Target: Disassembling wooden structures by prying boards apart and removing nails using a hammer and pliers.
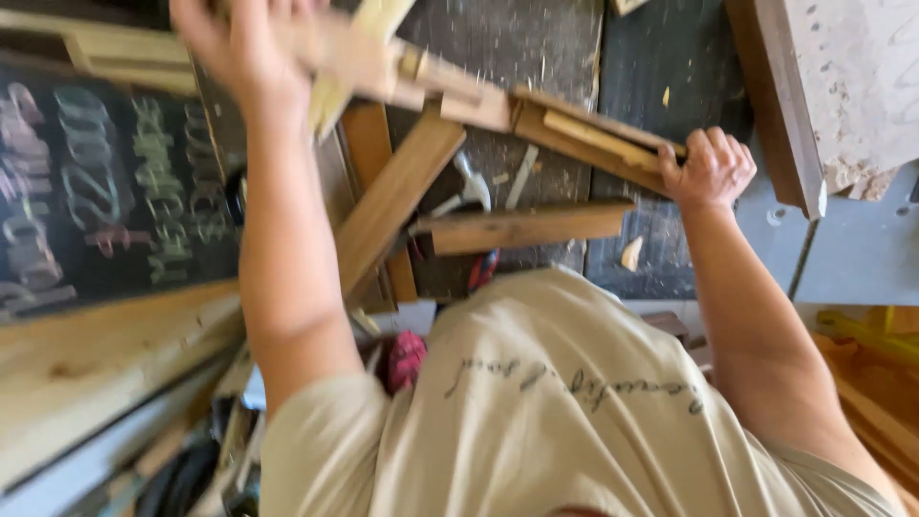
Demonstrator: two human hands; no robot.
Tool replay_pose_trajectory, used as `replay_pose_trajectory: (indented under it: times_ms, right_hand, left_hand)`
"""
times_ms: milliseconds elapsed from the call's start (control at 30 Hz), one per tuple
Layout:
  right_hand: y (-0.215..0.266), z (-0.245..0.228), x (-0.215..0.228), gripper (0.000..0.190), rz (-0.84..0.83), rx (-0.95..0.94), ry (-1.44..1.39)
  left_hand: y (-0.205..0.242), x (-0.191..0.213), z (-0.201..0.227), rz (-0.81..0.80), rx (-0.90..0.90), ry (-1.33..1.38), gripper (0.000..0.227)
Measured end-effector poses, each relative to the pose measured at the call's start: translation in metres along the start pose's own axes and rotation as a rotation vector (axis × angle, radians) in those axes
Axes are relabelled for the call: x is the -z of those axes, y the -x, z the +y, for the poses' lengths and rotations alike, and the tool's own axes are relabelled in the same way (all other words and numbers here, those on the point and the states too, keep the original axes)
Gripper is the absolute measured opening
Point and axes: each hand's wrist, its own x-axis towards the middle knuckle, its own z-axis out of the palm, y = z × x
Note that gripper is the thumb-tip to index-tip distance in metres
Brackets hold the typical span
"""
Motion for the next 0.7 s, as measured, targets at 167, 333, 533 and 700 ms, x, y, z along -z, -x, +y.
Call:
replay_pose_trajectory:
  times_ms: [167,333,533,700]
  right_hand:
    - [0.011,0.001,0.005,0.053,-0.069,0.024,-0.057]
    - [0.010,0.005,-0.003,0.067,-0.035,0.002,-0.014]
    - [0.004,0.009,-0.009,0.069,-0.059,-0.022,0.012]
    - [-0.001,0.015,-0.009,0.058,-0.145,-0.007,-0.010]
  left_hand:
    - [0.012,0.043,0.010,-0.109,-0.016,0.041,0.023]
    - [-0.006,0.089,-0.016,-0.001,0.090,0.050,0.028]
    - [-0.017,0.131,-0.058,0.188,0.227,0.045,0.022]
    - [-0.014,0.167,-0.089,0.344,0.352,0.005,0.019]
